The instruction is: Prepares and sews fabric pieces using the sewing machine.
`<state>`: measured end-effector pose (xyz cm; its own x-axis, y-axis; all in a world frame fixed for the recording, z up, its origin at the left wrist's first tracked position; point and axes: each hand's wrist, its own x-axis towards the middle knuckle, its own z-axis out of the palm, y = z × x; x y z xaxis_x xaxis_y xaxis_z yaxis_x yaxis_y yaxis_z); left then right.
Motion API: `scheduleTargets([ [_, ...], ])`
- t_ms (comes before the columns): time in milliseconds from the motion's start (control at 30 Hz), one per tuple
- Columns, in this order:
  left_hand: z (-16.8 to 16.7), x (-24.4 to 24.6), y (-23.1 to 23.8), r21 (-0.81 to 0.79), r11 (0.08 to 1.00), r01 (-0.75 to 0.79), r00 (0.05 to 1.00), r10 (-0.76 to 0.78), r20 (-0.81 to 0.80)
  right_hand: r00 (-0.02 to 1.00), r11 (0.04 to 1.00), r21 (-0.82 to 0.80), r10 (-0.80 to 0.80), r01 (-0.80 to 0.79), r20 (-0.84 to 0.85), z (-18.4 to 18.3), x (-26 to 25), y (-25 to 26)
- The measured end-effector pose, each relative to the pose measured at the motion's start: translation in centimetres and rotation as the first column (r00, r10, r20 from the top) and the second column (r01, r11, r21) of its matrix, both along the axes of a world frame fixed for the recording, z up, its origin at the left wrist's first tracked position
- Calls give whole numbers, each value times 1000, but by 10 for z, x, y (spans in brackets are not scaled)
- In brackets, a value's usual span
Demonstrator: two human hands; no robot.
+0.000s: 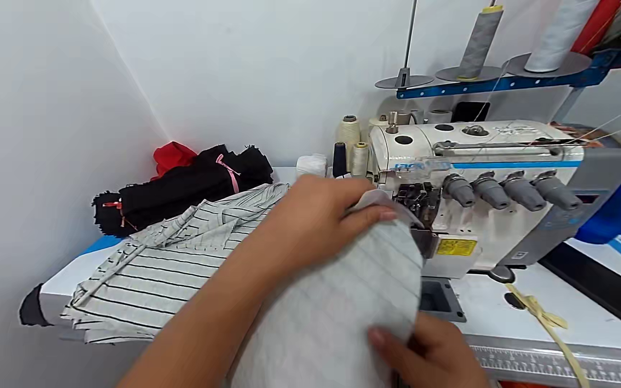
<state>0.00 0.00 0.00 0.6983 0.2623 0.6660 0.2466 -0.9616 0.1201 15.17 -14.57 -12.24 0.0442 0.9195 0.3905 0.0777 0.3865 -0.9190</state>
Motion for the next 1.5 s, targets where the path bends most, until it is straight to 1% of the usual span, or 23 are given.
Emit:
scheduleTargets([
  [33,-6,12,24,-115,993,-6,991,-10,-137,992,993,-8,-120,121,47,-17,-1,17],
  [67,-15,22,45,-255,967,-22,964,-47,-261,963,971,5,-237,238,132,-37,-1,32],
  [100,-26,31,61,-373,927,-44,935,-94,-342,919,943,22,-329,333,217,-54,0,42],
  [133,-37,36,72,-451,891,-52,919,-133,-370,873,914,46,-399,404,281,-67,0,48],
  [167,-44,39,78,-501,864,-51,920,-154,-360,832,887,76,-455,456,319,-72,1,50],
  [233,-45,42,80,-551,833,-46,929,-167,-330,808,865,98,-496,492,319,-68,2,51],
  [300,-43,43,79,-551,833,-46,926,-172,-337,807,858,134,-513,496,294,-67,4,56],
  [333,-43,43,78,-542,839,-54,923,-166,-348,821,868,130,-495,479,283,-67,4,56],
  [433,-42,44,77,-530,845,-67,923,-149,-354,910,939,-8,-333,345,246,-60,4,46],
  [500,-43,43,77,-531,845,-63,923,-153,-354,938,956,-58,-268,287,221,-58,3,41],
  [600,-44,42,78,-538,842,-46,926,-167,-340,933,947,-53,-300,316,199,-57,5,44],
  [700,-43,43,77,-531,846,-45,928,-162,-337,928,933,-26,-355,360,116,-59,8,52],
  [800,-46,43,76,-491,869,-66,927,-128,-352,933,935,-15,-353,355,72,-58,6,51],
  [900,-47,39,74,-455,887,-80,923,-106,-370,933,935,29,-354,353,61,-57,2,47],
  [1033,-43,29,68,-471,870,-144,904,-79,-420,947,949,46,-315,313,57,-55,-4,37],
  [1233,-46,25,66,-485,862,-149,921,-57,-385,940,941,41,-337,336,45,-54,-8,36],
  [1267,-49,25,66,-468,875,-126,933,-56,-357,939,940,30,-340,339,46,-53,-8,35],
  [1300,-53,25,65,-417,905,-77,949,-62,-311,939,940,16,-342,342,44,-53,-7,34],
  [1367,-66,24,63,-194,980,38,969,-84,-234,937,937,-28,-349,350,29,-50,-7,32],
  [1433,-75,26,48,47,999,28,978,-17,-209,938,939,-53,-343,341,-42,-48,-6,28],
  [1467,-79,26,36,130,991,-16,978,43,-205,941,945,-52,-327,324,-84,-48,-6,26],
  [1500,-83,26,22,166,984,-70,973,104,-207,943,952,-36,-307,305,-125,-48,-5,23],
])
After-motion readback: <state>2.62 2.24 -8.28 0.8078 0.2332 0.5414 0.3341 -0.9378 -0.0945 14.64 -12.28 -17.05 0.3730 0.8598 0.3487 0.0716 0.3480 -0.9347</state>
